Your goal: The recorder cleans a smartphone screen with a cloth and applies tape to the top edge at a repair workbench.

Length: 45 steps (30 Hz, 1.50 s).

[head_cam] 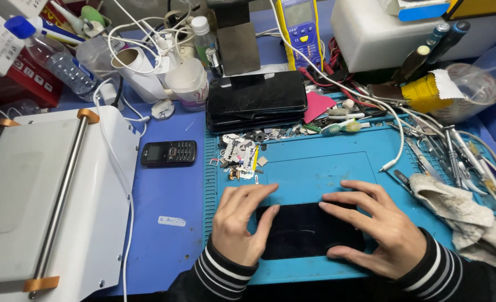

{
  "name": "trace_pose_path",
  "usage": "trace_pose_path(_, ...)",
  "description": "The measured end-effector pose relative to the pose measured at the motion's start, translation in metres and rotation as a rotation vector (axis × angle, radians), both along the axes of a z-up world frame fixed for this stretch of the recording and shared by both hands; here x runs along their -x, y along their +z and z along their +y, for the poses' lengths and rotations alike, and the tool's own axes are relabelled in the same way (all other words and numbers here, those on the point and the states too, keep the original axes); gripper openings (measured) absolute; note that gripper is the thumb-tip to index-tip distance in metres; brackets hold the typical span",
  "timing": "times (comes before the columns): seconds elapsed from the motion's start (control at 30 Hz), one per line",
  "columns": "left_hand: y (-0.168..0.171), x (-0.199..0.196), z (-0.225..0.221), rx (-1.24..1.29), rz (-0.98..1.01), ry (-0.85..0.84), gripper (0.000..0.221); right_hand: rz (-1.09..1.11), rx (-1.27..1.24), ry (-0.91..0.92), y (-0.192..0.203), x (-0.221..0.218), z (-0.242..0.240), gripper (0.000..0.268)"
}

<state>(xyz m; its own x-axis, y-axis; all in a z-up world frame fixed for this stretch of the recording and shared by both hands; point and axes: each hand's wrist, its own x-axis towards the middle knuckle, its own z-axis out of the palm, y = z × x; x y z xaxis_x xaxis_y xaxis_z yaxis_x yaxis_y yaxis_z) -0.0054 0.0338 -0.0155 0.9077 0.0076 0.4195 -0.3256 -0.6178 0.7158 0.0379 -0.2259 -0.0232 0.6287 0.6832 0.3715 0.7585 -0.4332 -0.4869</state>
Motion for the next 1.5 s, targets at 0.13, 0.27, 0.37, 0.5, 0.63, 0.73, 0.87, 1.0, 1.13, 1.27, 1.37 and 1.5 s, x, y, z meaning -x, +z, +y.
trace_pose_path(0.13,0.008,0.003,0.006,-0.006,-0.099,0.084,0.039,0.013,0.018,0.004,0.001,-0.003,0.0,0.078)
trace_pose_path(0.27,0.016,0.021,0.011,-0.057,-0.168,0.063,0.045,-0.013,0.074,0.024,-0.001,0.005,0.001,0.075)
trace_pose_path(0.37,0.005,0.031,0.017,-0.09,-0.128,-0.022,0.041,-0.072,0.115,-0.069,0.007,0.017,-0.001,0.057)
trace_pose_path(0.5,0.0,0.033,0.021,-0.046,-0.074,-0.063,0.029,-0.145,0.172,-0.189,-0.012,0.008,-0.099,0.034)
trace_pose_path(0.63,-0.001,0.028,0.019,-0.061,-0.051,-0.127,0.033,0.315,0.37,-0.375,-0.068,0.012,-0.228,0.081)
trace_pose_path(0.73,-0.005,0.026,0.017,-0.154,-0.023,-0.159,0.039,-0.127,0.619,-0.472,-0.096,0.026,-0.25,0.058)
trace_pose_path(0.87,-0.016,0.023,0.015,-0.307,0.016,-0.168,0.063,-0.953,1.015,-0.573,-0.114,0.041,-0.263,0.025)
trace_pose_path(1.0,-0.018,0.022,0.014,-0.315,0.038,-0.184,0.069,-0.131,0.171,-0.558,-0.041,0.025,-0.146,0.05)
trace_pose_path(1.13,-0.016,0.022,0.013,-0.289,0.05,-0.179,0.081,-0.053,-0.057,-0.493,-0.044,0.02,-0.15,0.032)
trace_pose_path(1.27,-0.011,0.023,0.008,-0.266,0.029,-0.172,0.083,-0.008,-0.136,-0.467,-0.043,0.014,-0.16,0.036)
trace_pose_path(1.37,-0.012,0.025,0.006,-0.273,-0.004,-0.157,0.076,-0.047,-0.141,-0.451,-0.056,0.003,-0.191,0.037)
trace_pose_path(1.5,-0.005,0.03,0.003,-0.261,-0.064,-0.163,0.054,-0.1,-0.151,-0.444,-0.087,-0.019,-0.24,0.04)
